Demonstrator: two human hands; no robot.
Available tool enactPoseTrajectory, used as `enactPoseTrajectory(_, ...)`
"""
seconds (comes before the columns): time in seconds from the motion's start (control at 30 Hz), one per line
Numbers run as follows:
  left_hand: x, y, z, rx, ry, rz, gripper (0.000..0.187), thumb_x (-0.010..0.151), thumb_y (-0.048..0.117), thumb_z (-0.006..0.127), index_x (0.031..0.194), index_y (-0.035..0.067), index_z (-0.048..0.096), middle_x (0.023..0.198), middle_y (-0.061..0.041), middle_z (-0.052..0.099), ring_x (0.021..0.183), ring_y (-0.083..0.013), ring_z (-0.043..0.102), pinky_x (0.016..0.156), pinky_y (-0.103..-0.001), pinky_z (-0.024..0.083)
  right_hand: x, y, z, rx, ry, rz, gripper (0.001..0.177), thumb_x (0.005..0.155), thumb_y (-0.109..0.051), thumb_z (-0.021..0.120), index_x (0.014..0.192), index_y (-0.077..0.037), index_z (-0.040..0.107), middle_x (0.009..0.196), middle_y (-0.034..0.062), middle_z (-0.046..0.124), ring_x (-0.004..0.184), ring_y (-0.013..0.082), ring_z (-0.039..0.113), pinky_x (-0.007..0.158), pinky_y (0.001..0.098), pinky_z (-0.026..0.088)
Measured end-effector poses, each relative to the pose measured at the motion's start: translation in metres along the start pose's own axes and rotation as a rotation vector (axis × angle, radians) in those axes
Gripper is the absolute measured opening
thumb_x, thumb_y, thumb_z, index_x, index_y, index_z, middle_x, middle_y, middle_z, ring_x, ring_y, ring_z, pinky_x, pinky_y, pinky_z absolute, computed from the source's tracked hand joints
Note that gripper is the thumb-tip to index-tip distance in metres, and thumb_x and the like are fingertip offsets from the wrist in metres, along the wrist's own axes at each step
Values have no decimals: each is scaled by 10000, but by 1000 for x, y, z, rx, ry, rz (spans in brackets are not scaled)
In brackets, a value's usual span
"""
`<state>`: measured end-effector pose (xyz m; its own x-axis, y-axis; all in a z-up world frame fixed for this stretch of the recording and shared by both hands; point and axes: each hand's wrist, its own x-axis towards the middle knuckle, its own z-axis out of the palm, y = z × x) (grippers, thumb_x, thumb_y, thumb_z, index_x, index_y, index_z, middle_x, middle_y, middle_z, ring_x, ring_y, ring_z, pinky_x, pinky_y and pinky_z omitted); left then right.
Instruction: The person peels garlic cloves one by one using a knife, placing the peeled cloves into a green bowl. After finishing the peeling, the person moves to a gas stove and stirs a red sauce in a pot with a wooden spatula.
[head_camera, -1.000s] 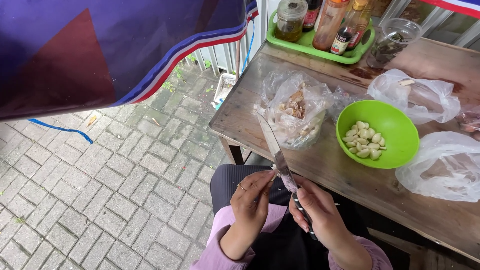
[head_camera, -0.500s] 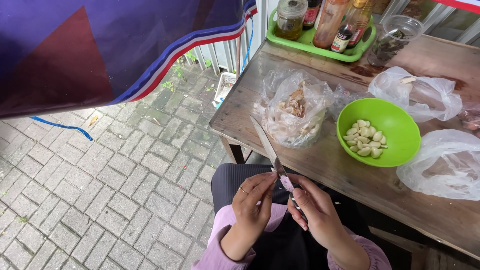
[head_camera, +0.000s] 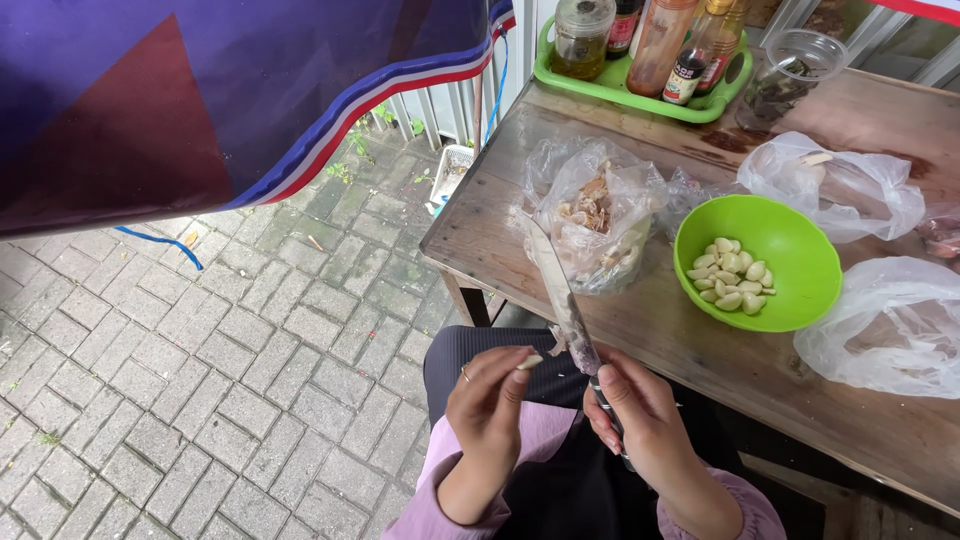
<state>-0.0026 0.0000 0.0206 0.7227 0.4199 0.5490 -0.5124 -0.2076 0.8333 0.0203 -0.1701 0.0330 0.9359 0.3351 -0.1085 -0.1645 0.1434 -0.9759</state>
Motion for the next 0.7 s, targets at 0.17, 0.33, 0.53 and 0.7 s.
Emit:
enactPoseTrajectory(0.17,-2,-16,-4,-244,50,-201,141,965,78,694,1068,9,762,1005,-148,741,969,-245,702,796,-314,664,19,-5,-23,-37,0,-105,458,1040,-380,462,1289,-10,564,586,26,500,390,87,412,329,219,357)
enactPoseTrajectory(0.33,-3,-15,-6,-290,39,-233,145,962,68,696,1073,2,760,1013,-161,738,976,-257,712,806,-327,671,72,-63,-42,-222,14,-318,620,1062,-447,417,1500,-8,438,642,-41,528,436,14,430,329,154,401)
enactPoseTrajectory(0.53,0,-12,-6,-254,33,-200,153,955,80,705,1081,16,765,989,-144,759,1027,-244,698,823,-333,687,123,-107,-36,-402,194,86,357,1095,-294,422,1325,-93,606,621,76,433,487,169,377,414,298,280)
enactPoseTrajectory(0.7,6,-8,-10,-230,25,-192,163,967,107,696,1089,24,765,950,-114,769,1002,-229,685,782,-310,658,141,-97,-45,-481,137,153,259,1111,-294,444,1121,-87,599,623,89,461,485,176,368,412,315,277)
